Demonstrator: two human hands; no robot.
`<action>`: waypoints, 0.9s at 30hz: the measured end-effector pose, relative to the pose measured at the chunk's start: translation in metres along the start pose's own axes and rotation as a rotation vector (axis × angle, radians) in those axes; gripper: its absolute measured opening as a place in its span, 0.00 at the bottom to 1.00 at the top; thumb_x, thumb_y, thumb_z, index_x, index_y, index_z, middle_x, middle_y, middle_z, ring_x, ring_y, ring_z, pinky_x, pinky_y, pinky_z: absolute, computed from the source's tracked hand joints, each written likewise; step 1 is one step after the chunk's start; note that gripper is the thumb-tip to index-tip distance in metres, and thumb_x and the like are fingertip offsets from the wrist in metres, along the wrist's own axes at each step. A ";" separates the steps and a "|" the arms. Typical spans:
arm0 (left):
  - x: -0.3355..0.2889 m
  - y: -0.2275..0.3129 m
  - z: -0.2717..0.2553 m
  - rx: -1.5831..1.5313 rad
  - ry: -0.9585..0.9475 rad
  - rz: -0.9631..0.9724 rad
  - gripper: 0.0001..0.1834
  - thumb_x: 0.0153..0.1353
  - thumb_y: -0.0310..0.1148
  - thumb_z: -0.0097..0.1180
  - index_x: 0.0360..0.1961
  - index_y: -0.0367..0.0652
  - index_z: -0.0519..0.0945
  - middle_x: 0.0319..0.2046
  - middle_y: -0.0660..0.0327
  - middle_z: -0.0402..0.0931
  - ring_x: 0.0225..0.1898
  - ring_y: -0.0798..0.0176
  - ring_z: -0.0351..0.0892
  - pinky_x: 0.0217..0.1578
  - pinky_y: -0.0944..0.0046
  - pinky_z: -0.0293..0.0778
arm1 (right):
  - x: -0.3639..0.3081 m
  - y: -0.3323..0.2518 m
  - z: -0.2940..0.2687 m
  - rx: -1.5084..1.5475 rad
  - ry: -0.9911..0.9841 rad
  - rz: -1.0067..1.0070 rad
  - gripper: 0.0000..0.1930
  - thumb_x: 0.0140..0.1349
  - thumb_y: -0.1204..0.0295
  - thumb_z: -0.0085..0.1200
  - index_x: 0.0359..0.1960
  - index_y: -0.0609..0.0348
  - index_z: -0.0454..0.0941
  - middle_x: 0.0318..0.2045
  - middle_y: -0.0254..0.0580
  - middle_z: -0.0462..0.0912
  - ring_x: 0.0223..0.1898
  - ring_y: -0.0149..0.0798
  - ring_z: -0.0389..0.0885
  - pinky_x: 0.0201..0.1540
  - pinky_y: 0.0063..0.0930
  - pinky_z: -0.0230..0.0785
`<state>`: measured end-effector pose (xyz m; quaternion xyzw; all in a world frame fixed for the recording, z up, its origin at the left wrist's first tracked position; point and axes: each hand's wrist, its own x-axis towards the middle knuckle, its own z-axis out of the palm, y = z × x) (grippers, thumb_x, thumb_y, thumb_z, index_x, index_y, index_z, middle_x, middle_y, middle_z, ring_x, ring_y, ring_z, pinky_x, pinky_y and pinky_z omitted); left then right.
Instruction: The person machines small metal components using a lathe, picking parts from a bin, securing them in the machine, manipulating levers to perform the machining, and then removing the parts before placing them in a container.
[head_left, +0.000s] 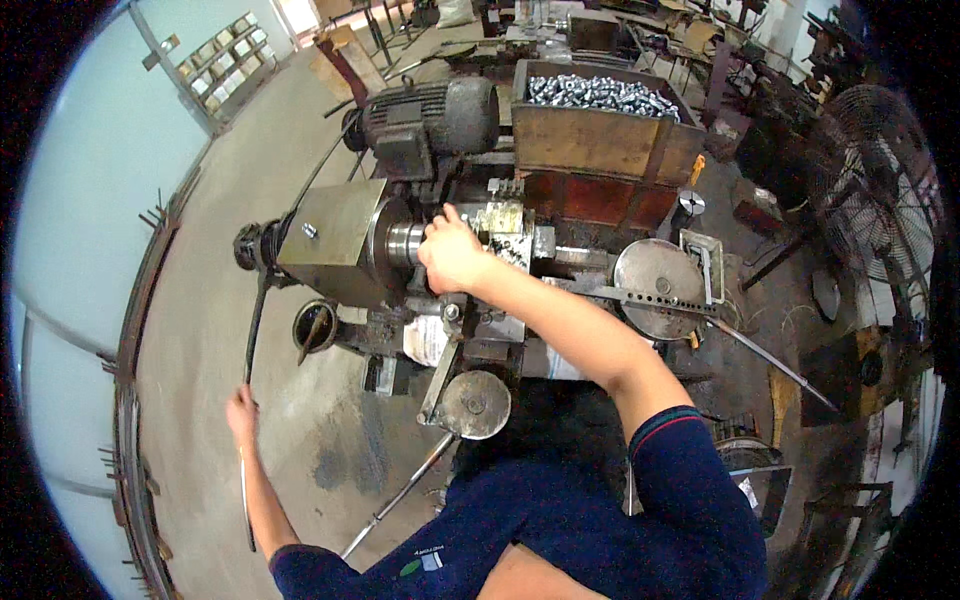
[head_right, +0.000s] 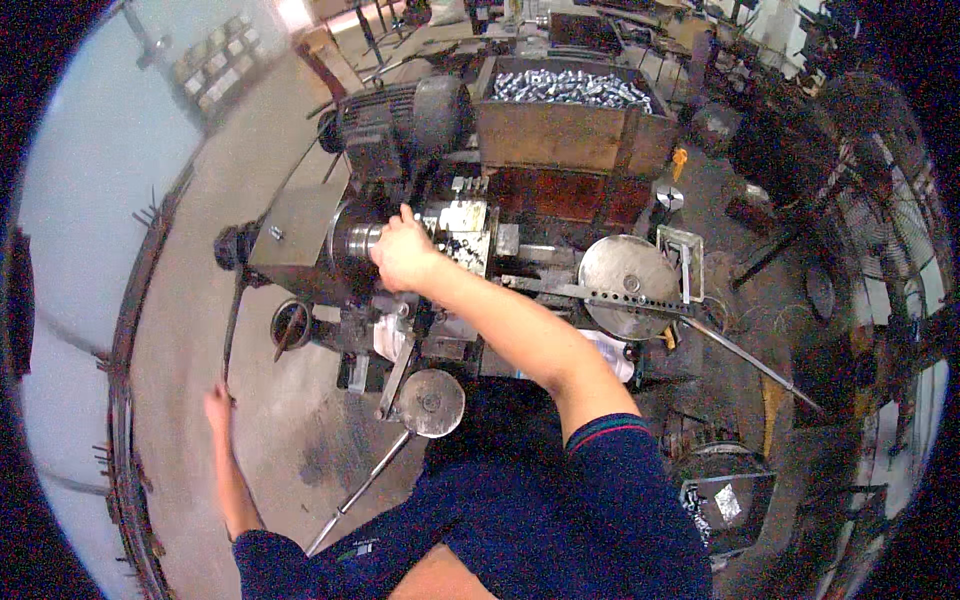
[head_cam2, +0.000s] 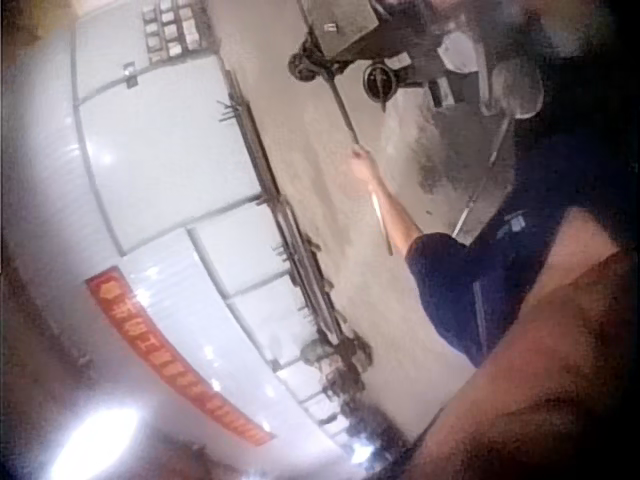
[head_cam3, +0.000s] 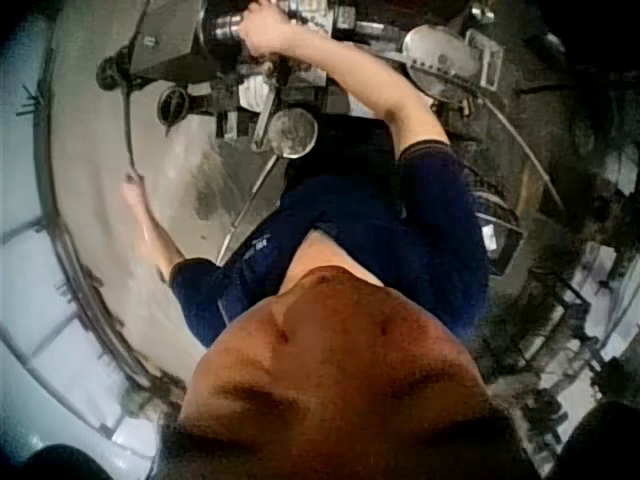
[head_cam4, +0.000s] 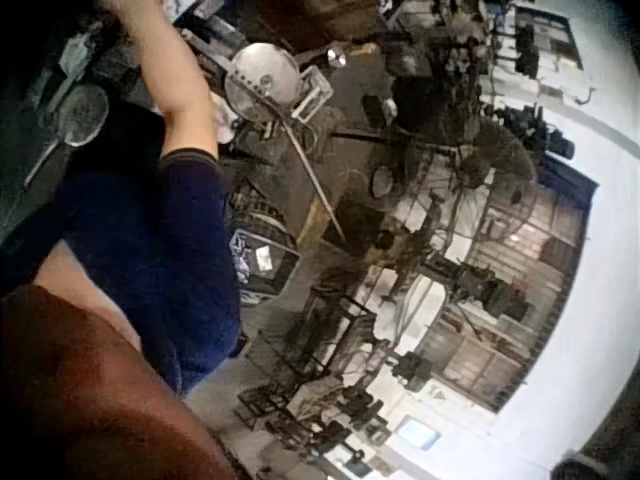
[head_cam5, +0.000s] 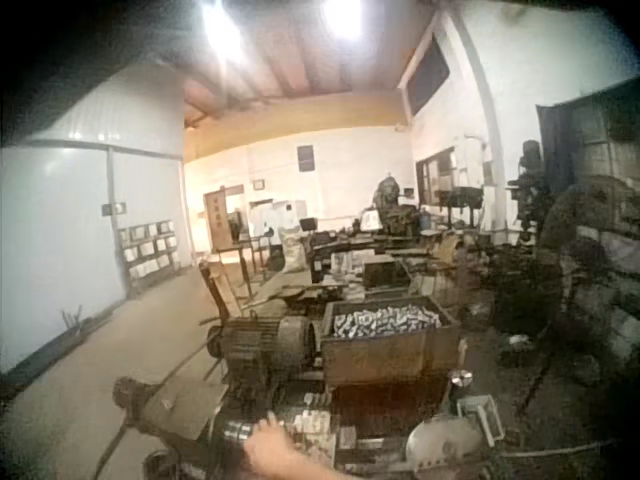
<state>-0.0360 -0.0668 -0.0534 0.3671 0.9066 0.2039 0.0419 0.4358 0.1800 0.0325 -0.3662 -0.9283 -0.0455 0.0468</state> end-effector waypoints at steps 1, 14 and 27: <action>-0.015 0.003 0.014 0.067 0.164 0.103 0.21 0.54 0.46 0.53 0.38 0.38 0.78 0.25 0.49 0.78 0.30 0.48 0.78 0.31 0.52 0.72 | -0.002 0.002 0.001 -0.032 -0.037 0.007 0.16 0.38 0.62 0.55 0.30 0.57 0.81 0.36 0.49 0.78 0.44 0.46 0.73 0.61 0.49 0.45; -0.052 0.082 0.026 -0.011 0.007 0.292 0.17 0.47 0.36 0.60 0.31 0.33 0.72 0.18 0.51 0.75 0.22 0.52 0.77 0.26 0.56 0.73 | -0.012 -0.001 -0.019 -0.067 -0.143 0.092 0.14 0.42 0.61 0.53 0.29 0.54 0.82 0.33 0.43 0.81 0.45 0.46 0.72 0.64 0.48 0.37; -0.008 0.055 0.037 -0.640 -0.425 0.104 0.12 0.54 0.28 0.54 0.36 0.29 0.71 0.17 0.56 0.72 0.17 0.61 0.76 0.16 0.64 0.74 | -0.065 0.173 -0.088 0.132 0.621 0.409 0.25 0.34 0.69 0.56 0.42 0.57 0.76 0.57 0.57 0.61 0.54 0.55 0.63 0.56 0.41 0.60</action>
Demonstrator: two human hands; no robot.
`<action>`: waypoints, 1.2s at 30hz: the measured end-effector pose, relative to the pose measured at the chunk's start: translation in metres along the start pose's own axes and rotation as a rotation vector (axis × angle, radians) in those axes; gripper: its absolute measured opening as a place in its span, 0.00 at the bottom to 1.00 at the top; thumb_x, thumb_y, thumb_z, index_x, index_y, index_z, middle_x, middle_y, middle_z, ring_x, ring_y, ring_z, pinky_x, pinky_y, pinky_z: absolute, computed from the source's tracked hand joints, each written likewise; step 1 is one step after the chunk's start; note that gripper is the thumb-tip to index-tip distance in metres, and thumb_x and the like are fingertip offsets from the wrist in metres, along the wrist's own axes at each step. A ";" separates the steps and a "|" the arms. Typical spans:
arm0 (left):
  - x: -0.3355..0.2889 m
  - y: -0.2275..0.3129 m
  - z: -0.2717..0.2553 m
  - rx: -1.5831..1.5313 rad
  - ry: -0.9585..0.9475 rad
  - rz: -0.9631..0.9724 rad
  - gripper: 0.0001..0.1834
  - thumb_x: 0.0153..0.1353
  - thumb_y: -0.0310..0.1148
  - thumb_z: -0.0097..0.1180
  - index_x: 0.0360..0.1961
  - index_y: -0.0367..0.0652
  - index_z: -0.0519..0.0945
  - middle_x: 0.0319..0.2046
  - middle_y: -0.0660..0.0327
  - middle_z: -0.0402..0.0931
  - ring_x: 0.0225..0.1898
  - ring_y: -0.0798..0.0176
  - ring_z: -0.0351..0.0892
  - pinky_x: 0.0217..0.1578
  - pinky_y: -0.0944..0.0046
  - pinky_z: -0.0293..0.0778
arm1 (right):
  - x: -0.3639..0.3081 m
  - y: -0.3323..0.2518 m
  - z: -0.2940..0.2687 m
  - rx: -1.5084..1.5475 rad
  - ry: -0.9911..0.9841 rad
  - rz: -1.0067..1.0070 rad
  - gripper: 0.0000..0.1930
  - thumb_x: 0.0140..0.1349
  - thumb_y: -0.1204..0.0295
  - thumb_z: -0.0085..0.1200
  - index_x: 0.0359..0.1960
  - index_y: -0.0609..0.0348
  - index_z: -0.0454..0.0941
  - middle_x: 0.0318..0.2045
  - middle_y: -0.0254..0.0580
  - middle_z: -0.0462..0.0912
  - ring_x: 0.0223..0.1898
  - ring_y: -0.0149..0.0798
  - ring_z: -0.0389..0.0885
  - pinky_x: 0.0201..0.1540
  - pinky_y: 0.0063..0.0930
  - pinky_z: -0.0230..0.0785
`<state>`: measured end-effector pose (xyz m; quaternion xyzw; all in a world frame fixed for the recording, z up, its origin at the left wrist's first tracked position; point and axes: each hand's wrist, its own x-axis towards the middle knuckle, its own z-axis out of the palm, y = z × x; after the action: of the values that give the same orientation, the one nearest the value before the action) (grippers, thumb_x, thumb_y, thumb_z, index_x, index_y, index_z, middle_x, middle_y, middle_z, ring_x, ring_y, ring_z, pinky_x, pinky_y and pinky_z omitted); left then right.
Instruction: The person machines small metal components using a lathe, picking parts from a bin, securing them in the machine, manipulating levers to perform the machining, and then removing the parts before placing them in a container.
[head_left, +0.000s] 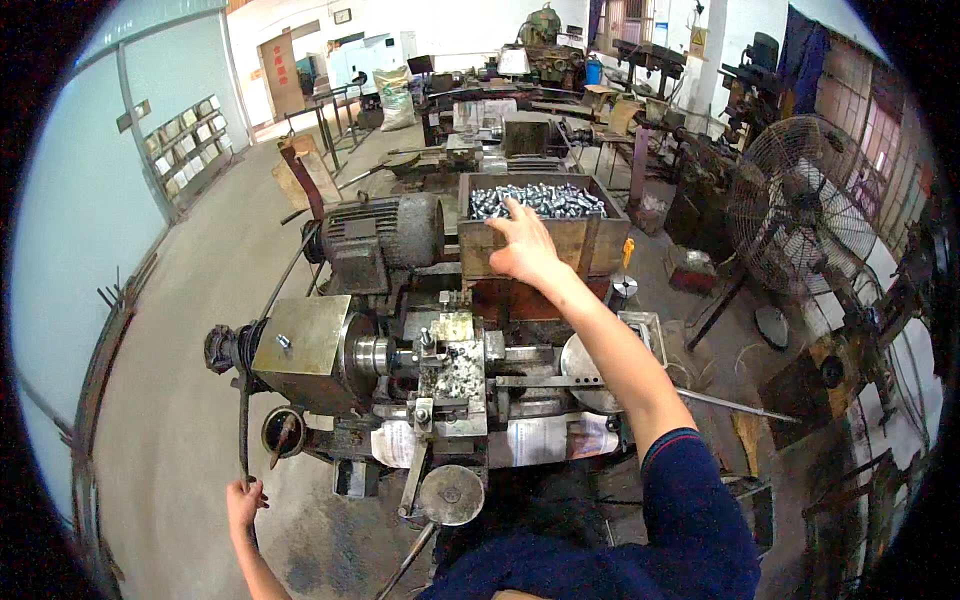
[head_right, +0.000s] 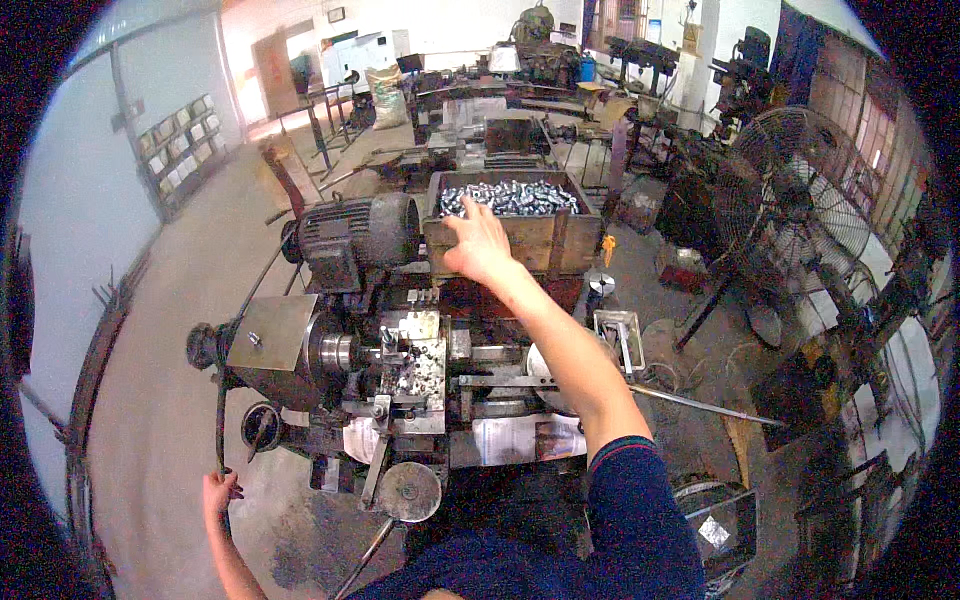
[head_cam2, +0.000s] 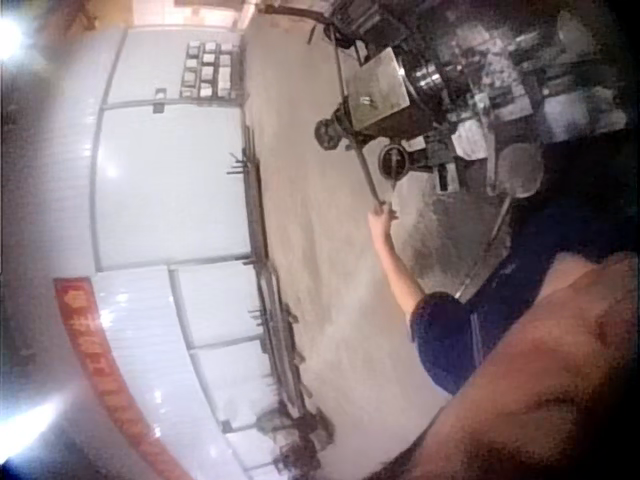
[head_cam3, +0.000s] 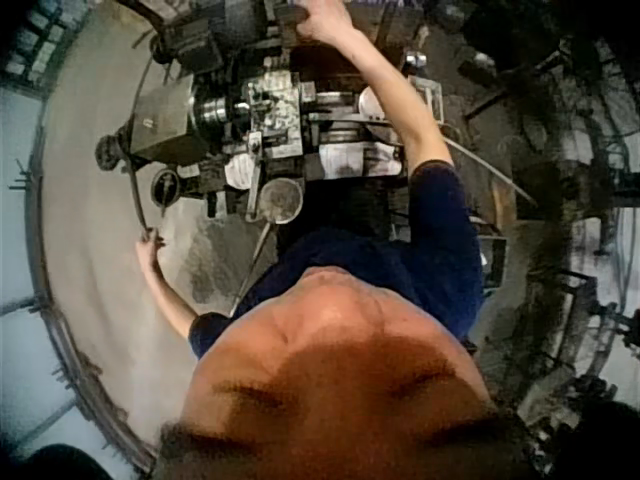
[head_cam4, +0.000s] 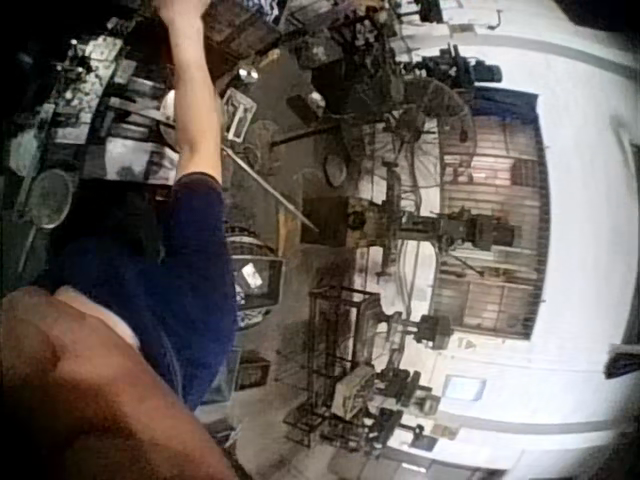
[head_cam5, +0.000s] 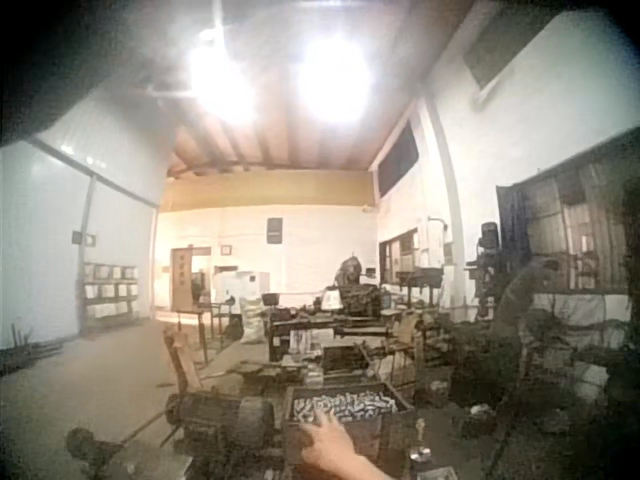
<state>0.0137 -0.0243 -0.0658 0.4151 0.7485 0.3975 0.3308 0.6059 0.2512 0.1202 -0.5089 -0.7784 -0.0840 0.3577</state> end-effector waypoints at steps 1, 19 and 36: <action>0.000 -0.001 -0.002 -0.003 0.012 0.000 0.12 0.54 0.28 0.54 0.36 0.29 0.71 0.18 0.56 0.73 0.17 0.61 0.76 0.16 0.64 0.74 | -0.011 0.001 0.005 0.079 0.046 -0.020 0.25 0.34 0.69 0.56 0.42 0.56 0.76 0.57 0.58 0.61 0.55 0.56 0.63 0.57 0.41 0.59; -0.076 0.081 0.059 -0.111 -0.039 0.084 0.19 0.58 0.38 0.49 0.43 0.33 0.75 0.35 0.47 0.76 0.35 0.53 0.76 0.40 0.55 0.72 | -0.533 0.100 -0.225 -0.161 -0.121 1.274 0.19 0.37 0.68 0.51 0.35 0.62 0.80 0.30 0.54 0.79 0.34 0.42 0.79 0.39 0.31 0.69; 0.025 0.028 0.048 -0.143 -0.025 -0.248 0.22 0.57 0.39 0.52 0.48 0.37 0.71 0.33 0.54 0.73 0.37 0.57 0.74 0.42 0.56 0.72 | -0.734 0.129 -0.153 -0.505 -0.639 1.654 0.11 0.48 0.62 0.46 0.29 0.45 0.80 0.35 0.35 0.80 0.42 0.41 0.75 0.45 0.31 0.67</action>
<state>0.0525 0.0226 -0.0678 0.2997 0.7597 0.4008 0.4153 0.9534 -0.3019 -0.2700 -0.9653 -0.1871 0.1754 -0.0497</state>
